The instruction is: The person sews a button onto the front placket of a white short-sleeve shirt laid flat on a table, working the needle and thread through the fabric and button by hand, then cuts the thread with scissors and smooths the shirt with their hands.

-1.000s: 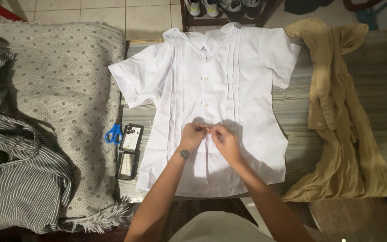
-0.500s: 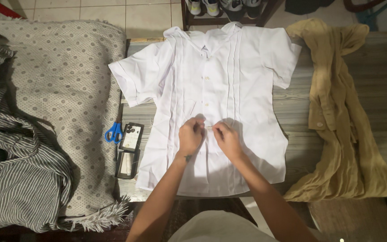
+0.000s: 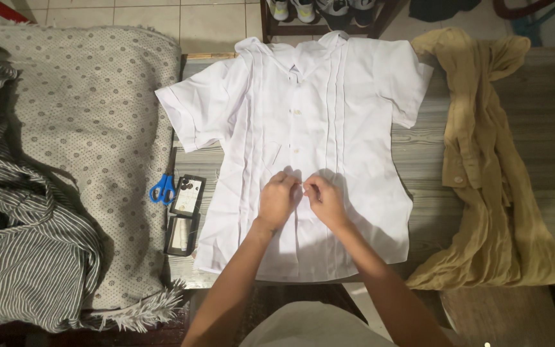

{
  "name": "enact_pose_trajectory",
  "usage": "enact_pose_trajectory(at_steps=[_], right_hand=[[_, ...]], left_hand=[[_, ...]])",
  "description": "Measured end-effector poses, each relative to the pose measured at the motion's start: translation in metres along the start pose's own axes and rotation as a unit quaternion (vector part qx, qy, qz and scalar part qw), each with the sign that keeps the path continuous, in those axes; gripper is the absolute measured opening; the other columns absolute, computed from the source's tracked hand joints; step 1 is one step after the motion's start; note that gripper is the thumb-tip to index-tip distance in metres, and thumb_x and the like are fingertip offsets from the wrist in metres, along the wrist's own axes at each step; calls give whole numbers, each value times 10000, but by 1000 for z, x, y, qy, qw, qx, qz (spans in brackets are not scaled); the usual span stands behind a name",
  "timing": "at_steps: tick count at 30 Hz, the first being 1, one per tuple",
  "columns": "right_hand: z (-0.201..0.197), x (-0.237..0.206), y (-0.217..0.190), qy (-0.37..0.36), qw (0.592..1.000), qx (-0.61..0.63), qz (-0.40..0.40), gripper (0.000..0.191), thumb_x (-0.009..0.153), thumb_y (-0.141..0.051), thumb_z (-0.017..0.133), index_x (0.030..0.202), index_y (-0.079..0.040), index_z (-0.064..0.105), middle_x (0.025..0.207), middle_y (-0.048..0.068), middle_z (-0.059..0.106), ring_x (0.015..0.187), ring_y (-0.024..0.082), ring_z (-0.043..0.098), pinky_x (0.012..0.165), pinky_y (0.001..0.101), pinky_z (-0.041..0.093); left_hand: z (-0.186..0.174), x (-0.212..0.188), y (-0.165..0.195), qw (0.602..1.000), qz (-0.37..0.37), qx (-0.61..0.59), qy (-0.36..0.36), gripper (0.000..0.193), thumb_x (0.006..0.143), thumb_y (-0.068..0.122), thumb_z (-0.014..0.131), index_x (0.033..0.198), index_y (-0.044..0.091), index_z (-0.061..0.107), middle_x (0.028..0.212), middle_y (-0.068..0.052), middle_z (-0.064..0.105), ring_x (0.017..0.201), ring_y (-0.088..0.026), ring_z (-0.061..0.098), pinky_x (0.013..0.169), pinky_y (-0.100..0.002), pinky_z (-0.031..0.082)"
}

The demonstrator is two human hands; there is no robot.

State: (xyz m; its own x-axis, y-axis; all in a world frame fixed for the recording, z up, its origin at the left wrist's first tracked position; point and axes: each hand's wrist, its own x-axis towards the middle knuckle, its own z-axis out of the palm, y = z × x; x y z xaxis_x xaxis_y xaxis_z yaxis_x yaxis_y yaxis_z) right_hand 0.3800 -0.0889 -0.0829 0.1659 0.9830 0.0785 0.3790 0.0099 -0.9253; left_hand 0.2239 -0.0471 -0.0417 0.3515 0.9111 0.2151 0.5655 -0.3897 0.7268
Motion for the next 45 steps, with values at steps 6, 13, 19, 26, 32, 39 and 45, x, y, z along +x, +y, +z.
enact_pose_trajectory(at_steps=[6, 13, 19, 26, 32, 39, 45], right_hand=[[-12, 3, 9, -40, 990, 88, 105, 91, 1031, -29, 550, 1028, -22, 640, 883, 55, 726, 786, 133, 657, 676, 278, 498], [-4, 3, 2, -18, 994, 104, -4, 164, 912, -44, 721, 1066, -20, 670, 978, 34, 705, 849, 108, 680, 713, 234, 545], [-5, 3, 4, -21, 996, 62, 56, 46, 951, -64, 691, 967, -25, 673, 844, 14, 702, 754, 90, 696, 648, 236, 516], [-6, -1, 4, 11, 1000, -18, -21, 32, 904, -19, 686, 930, -34, 675, 803, 53, 704, 697, 114, 676, 638, 258, 531], [-8, -1, 0, 14, 997, -52, -56, 54, 878, 3, 676, 898, -26, 636, 796, 89, 671, 680, 178, 668, 631, 293, 530], [-7, -3, 2, 31, 994, -87, -51, 78, 853, 7, 678, 880, -27, 614, 774, 104, 634, 656, 207, 646, 612, 312, 519], [-10, 0, 6, 48, 999, -8, -9, 56, 898, -34, 699, 913, -30, 645, 757, 40, 657, 682, 133, 638, 617, 293, 512]], left_hand=[[1, -2, -3, 999, 29, 6, 25, 105, 826, 7, 697, 927, 32, 713, 901, -169, 656, 856, -381, 652, 753, -463, 525], [2, -3, -5, 999, 20, -26, 26, 88, 849, -9, 680, 923, 28, 710, 893, -171, 656, 849, -382, 649, 750, -469, 516], [1, -3, -6, 999, 19, -29, 21, 92, 849, -2, 689, 934, 24, 713, 892, -186, 654, 857, -394, 643, 759, -469, 518], [-3, -5, -7, 997, -1, -25, 77, 160, 880, -13, 654, 1023, 18, 719, 973, -198, 690, 897, -402, 657, 784, -463, 539], [2, -8, -19, 998, -30, 24, 45, 92, 889, 28, 687, 978, 6, 696, 965, -226, 668, 914, -417, 650, 790, -468, 541], [13, -5, -24, 994, 45, 57, 83, 240, 823, 5, 653, 1059, -36, 659, 1067, -266, 648, 959, -437, 620, 838, -479, 524], [-2, 3, -29, 1000, -7, -19, 12, 96, 909, 41, 629, 992, 9, 663, 964, -204, 677, 939, -389, 649, 802, -477, 529]])
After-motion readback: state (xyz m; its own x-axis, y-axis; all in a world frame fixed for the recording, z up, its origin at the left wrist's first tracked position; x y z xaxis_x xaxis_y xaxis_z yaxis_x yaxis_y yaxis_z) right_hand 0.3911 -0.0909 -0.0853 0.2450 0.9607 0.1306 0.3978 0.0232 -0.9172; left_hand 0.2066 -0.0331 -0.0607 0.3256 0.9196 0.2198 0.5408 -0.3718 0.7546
